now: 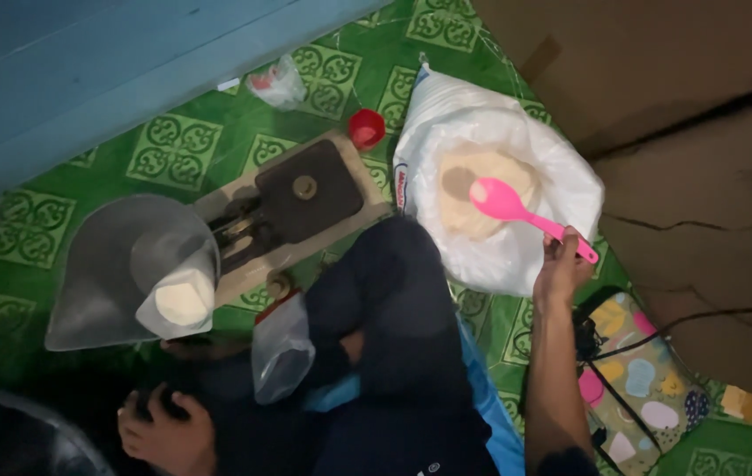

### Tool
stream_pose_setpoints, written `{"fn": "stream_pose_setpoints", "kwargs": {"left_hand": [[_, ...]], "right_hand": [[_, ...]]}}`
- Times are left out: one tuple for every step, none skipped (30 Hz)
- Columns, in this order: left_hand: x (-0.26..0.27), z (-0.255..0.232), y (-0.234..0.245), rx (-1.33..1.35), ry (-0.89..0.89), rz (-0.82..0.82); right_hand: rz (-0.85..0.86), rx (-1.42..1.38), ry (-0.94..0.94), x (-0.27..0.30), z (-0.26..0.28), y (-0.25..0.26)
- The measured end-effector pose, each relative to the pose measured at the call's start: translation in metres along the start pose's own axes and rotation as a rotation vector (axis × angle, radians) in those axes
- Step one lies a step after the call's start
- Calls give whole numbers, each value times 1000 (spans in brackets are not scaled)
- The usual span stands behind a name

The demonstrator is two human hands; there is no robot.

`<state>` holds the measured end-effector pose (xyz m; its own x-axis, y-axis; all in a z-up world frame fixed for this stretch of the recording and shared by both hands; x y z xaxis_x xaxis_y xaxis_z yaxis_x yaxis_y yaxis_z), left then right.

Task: Packaging white powder from a large sack into small plastic bags using a scoop and a scale.

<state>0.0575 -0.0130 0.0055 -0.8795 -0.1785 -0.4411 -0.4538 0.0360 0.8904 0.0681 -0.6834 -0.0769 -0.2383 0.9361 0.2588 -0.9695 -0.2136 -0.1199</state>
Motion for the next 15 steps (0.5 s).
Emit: {"fn": "stream_pose_setpoints", "kwargs": {"left_hand": [[2, 3, -2, 1, 4, -3], [4, 7, -6, -20, 31, 22], [7, 11, -9, -42, 59, 45], [6, 10, -8, -40, 65, 41], [5, 10, -6, -34, 84, 45], [5, 10, -5, -28, 103, 49], [4, 11, -4, -32, 114, 46], [4, 11, -2, -20, 100, 44], [3, 11, -2, -8, 87, 41], [4, 13, -4, -13, 99, 38], [7, 17, -7, -12, 122, 68], [9, 22, -10, -10, 145, 99], [6, 20, -6, -15, 161, 94], [2, 18, -2, 25, 164, 85], [0, 17, 3, 63, 170, 78]], "right_hand": [[4, -1, 3, 6, 6, -4], [37, 23, 53, 13, 15, -9], [71, 46, 104, 19, 25, -15], [77, 45, 108, 21, 27, -17], [84, 56, 143, 23, 32, -19], [91, 66, 179, 26, 35, -22], [104, 67, 178, 33, 45, -29], [98, 76, 201, 42, 56, -35], [93, 85, 225, 50, 67, -41], [107, 86, 225, 59, 76, -46], [163, 70, 233, 69, 84, -53], [220, 54, 240, 79, 93, -60], [237, 54, 240, 92, 103, -67], [274, 69, 252, 107, 112, -75], [314, 86, 262, 122, 122, -83]]}}
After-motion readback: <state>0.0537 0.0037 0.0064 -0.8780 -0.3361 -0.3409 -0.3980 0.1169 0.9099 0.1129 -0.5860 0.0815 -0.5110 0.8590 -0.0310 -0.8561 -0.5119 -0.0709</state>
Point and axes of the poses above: each hand's wrist, its own x-axis away from the middle knuckle, its own y-axis out of the back of the hand, z = x × y, the point moved 6 cm from there along -x, towards the middle knuckle, and after that the axes turned 10 degrees about x, right-handed, at the moved point
